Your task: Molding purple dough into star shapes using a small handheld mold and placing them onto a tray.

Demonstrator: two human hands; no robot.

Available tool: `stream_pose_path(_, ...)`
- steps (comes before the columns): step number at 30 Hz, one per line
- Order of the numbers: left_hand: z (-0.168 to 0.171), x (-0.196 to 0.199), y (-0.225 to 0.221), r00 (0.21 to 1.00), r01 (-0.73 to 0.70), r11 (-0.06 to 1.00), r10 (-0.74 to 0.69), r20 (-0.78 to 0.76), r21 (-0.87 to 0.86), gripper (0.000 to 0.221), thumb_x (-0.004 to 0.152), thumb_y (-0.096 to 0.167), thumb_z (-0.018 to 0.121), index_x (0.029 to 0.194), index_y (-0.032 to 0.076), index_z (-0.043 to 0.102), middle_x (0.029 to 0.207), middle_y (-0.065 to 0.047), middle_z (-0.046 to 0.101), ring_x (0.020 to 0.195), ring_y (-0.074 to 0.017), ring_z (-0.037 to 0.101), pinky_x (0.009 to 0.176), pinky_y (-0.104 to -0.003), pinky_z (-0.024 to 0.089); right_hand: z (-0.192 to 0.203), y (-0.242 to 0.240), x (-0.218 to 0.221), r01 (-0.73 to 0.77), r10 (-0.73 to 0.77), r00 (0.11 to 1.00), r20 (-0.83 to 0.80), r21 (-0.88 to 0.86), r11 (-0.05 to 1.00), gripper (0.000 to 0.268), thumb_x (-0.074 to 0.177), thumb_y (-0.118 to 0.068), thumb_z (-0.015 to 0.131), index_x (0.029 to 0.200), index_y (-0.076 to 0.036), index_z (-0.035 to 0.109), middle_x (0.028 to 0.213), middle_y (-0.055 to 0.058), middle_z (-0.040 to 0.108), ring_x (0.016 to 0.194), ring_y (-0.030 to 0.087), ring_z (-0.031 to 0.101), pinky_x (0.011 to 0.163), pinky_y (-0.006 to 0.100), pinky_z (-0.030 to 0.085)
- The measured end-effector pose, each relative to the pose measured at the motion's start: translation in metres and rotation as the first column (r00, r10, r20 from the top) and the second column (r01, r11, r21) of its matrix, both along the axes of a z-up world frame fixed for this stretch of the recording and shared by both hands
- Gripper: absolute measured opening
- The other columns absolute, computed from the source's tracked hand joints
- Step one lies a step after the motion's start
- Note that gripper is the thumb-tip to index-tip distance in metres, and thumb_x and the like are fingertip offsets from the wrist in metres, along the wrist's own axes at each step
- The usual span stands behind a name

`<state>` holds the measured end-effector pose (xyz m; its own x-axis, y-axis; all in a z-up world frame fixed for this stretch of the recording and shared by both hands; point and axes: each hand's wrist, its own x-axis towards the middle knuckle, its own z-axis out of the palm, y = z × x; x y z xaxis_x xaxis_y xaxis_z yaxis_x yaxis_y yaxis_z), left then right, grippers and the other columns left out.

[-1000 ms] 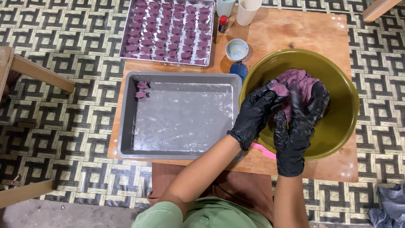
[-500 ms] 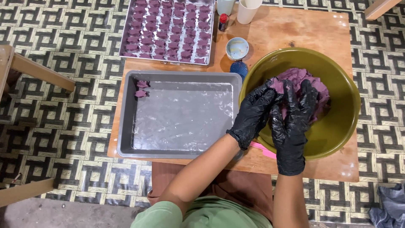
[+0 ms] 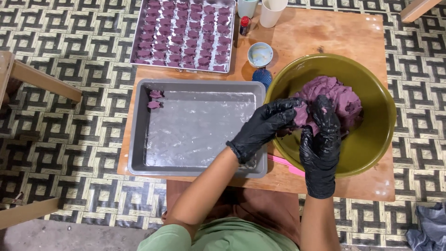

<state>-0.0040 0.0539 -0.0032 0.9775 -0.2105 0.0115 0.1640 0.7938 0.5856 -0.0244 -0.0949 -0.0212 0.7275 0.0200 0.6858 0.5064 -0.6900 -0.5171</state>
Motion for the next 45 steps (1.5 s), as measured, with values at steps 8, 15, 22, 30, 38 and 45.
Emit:
stream_pose_path(8, 0.013, -0.001, 0.050, 0.941, 0.217, 0.932, -0.279, 0.193, 0.291, 0.029, 0.096, 0.006, 0.078, 0.123, 0.002, 0.071, 0.107, -0.011, 0.078, 0.097, -0.0140, 0.073, 0.092, -0.032, 0.060, 0.017, -0.007, -0.014, -0.265, 0.485, 0.822, -0.299, 0.552, 0.790, 0.050, 0.083, 0.021, 0.066, 0.131, 0.009, 0.061, 0.141, 0.025, 0.058, 0.137, 0.036, 0.056, 0.109, 0.047, 0.050)
stream_pose_path(15, 0.007, -0.014, 0.087, 0.929, 0.247, 0.924, -0.311, 0.199, 0.293, 0.036, 0.095, 0.006, 0.079, 0.128, 0.000, 0.067, 0.113, -0.011, 0.077, 0.103, -0.0129, 0.070, 0.094, -0.031, 0.058, 0.082, 0.016, -0.009, -0.486, 0.581, 0.719, -0.381, 0.323, 0.812, 0.039, 0.078, 0.012, 0.077, 0.116, 0.006, 0.072, 0.126, 0.024, 0.070, 0.125, 0.044, 0.066, 0.103, 0.054, 0.052)
stream_pose_path(22, -0.011, -0.030, 0.130, 0.897, 0.358, 0.767, -0.440, 0.030, 0.532, 0.039, 0.091, 0.029, 0.076, 0.120, 0.007, 0.067, 0.110, -0.006, 0.073, 0.098, -0.0184, 0.069, 0.089, -0.036, 0.060, 0.089, 0.042, -0.001, -0.738, 0.646, 0.534, -0.545, 0.073, 0.671, 0.041, 0.091, -0.015, 0.069, 0.131, -0.007, 0.064, 0.140, 0.012, 0.064, 0.130, 0.027, 0.061, 0.114, 0.041, 0.046)
stream_pose_path(30, -0.056, -0.077, 0.187, 0.919, 0.392, 0.746, -0.348, -0.186, 0.538, 0.036, 0.087, 0.031, 0.075, 0.116, 0.011, 0.065, 0.123, -0.007, 0.068, 0.102, -0.0201, 0.068, 0.084, -0.035, 0.060, 0.048, 0.097, -0.007, -0.841, 0.695, 0.390, -0.604, 0.073, 0.536, 0.041, 0.087, -0.025, 0.076, 0.125, -0.011, 0.070, 0.134, 0.008, 0.070, 0.124, 0.026, 0.067, 0.109, 0.039, 0.051)
stream_pose_path(38, -0.047, -0.105, 0.228, 0.930, 0.364, 0.814, -0.292, -0.223, 0.452, 0.044, 0.093, 0.032, 0.072, 0.129, 0.008, 0.067, 0.121, -0.009, 0.071, 0.104, -0.0196, 0.067, 0.087, -0.035, 0.059, 0.037, 0.146, -0.008, -0.876, 0.704, 0.307, -0.640, 0.100, 0.472, 0.066, 0.083, -0.018, 0.081, 0.144, -0.009, 0.056, 0.147, 0.009, 0.060, 0.134, 0.024, 0.058, 0.115, 0.039, 0.044)
stream_pose_path(45, -0.066, -0.126, 0.256, 0.995, 0.065, 0.987, -0.053, -0.080, 0.149, 0.032, 0.108, 0.021, 0.062, 0.137, 0.009, 0.060, 0.126, -0.010, 0.072, 0.108, -0.0190, 0.073, 0.095, -0.040, 0.061, 0.039, 0.177, -0.003, -0.660, 0.778, 0.220, -0.589, 0.498, 0.563, 0.033, 0.079, -0.014, 0.085, 0.107, -0.001, 0.073, 0.123, 0.016, 0.075, 0.128, 0.031, 0.064, 0.116, 0.051, 0.041)
